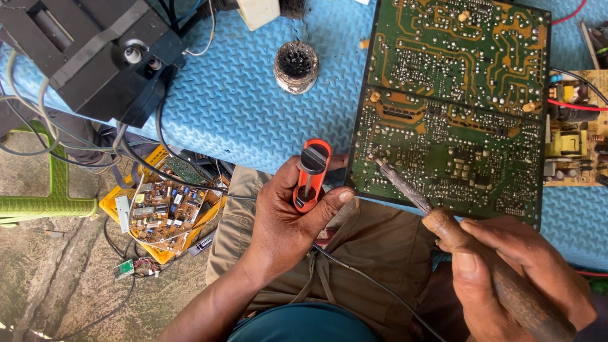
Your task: Desoldering components from a circuit board using a soldering iron and a desoldering pump
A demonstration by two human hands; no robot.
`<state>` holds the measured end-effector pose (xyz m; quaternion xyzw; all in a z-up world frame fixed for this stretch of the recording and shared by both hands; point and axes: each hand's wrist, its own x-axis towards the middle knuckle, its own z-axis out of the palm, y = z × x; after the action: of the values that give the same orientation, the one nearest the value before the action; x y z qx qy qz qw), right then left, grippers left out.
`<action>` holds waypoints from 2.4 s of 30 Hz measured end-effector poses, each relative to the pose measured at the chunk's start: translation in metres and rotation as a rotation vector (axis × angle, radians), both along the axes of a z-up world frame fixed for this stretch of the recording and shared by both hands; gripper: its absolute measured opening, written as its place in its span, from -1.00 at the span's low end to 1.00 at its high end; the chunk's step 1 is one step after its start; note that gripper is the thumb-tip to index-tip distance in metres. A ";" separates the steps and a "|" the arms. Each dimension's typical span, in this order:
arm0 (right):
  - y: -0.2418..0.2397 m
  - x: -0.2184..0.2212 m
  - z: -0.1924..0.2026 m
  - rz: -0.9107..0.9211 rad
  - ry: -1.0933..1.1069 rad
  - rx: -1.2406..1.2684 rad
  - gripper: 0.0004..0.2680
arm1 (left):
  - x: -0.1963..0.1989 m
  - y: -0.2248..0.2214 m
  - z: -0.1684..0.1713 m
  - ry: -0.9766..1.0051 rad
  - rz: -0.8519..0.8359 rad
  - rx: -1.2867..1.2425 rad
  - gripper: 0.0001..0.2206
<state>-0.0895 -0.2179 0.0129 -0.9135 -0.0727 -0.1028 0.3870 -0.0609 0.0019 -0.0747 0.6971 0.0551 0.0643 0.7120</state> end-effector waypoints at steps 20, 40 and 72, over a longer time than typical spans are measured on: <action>-0.035 0.016 -0.015 0.305 -0.009 -0.072 -0.66 | -0.010 0.027 0.006 -0.192 0.008 -0.496 -0.72; -0.002 0.011 0.000 0.192 -0.124 0.011 -0.80 | -0.015 0.031 0.077 -0.240 -0.124 -0.855 -0.69; -0.001 0.019 0.005 0.303 -0.180 0.034 -0.74 | 0.051 -0.012 0.088 -0.455 -0.078 -0.300 -0.08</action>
<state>-0.0708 -0.2189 0.0174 -0.8725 -0.2421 -0.1260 0.4054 -0.0102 -0.0101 0.0128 0.5532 -0.1243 0.1830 0.8032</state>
